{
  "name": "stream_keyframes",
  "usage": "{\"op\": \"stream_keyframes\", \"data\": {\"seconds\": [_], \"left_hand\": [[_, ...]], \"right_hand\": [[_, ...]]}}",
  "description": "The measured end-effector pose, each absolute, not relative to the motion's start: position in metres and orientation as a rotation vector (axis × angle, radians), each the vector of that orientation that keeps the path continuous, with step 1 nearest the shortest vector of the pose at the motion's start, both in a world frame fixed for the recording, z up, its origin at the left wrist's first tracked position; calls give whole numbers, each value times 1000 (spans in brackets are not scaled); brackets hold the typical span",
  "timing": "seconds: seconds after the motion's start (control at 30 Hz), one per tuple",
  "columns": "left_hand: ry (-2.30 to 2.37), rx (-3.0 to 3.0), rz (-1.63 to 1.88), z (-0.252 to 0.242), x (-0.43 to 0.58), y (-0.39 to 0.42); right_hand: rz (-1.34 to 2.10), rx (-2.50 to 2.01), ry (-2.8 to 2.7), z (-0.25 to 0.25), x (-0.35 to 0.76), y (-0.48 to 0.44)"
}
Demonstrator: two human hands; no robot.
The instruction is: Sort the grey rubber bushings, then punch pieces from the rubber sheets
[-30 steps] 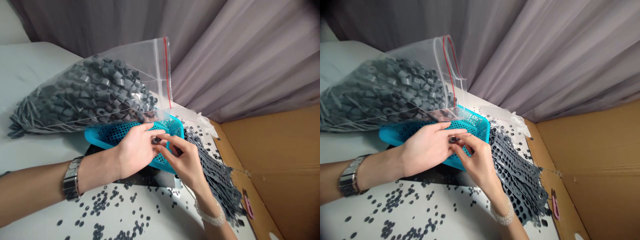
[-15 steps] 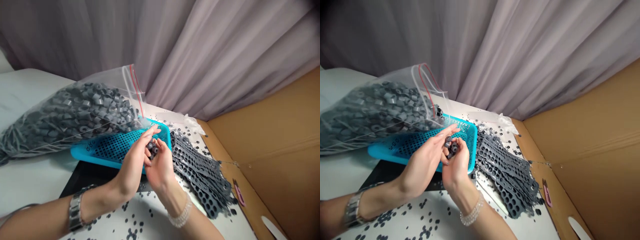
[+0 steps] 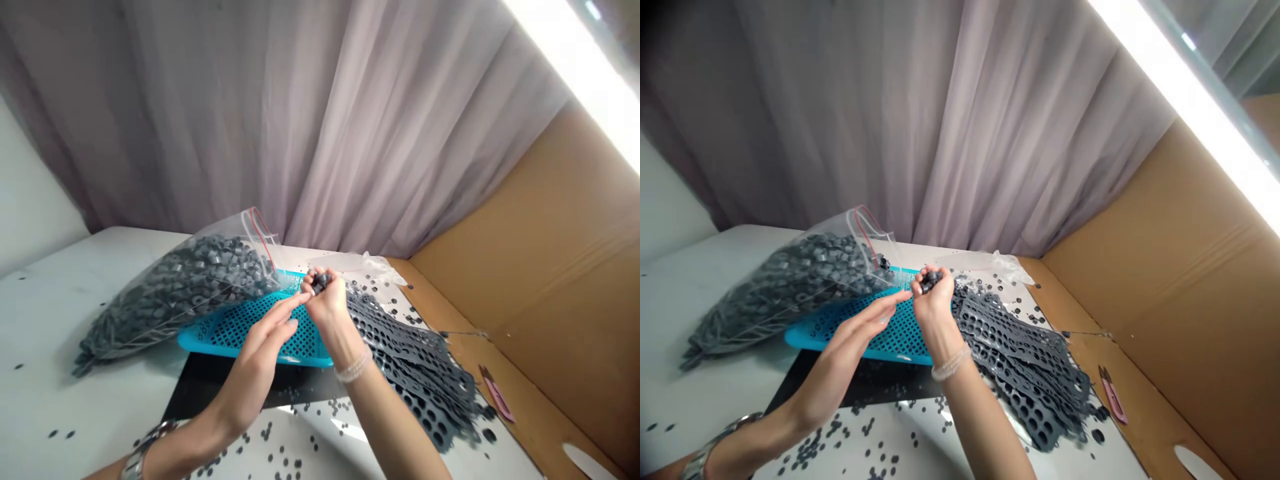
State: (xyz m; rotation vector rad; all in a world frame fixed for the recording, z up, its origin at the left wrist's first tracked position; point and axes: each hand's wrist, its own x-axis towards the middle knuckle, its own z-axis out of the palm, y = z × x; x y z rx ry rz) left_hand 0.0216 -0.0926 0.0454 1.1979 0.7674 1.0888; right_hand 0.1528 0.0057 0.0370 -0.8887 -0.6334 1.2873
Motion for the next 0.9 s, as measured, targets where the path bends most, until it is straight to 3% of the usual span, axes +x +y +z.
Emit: {"op": "stream_keyframes", "data": {"seconds": [0.23,0.57,0.77,0.9], "left_hand": [[962,1498,1177,77,-24,-95],[1247,1821,1530,129,-74,-21],[1522,2199,1347,159,-54,23],[1806,2487,929,160,-38,37]], "right_hand": [[1405,-963,-777,100,102,63],[1518,-1066,-1092,105,90,46],[1514,-1051,-1171,103,102,48],[1506,-1042,-1178,99,114,48]]}}
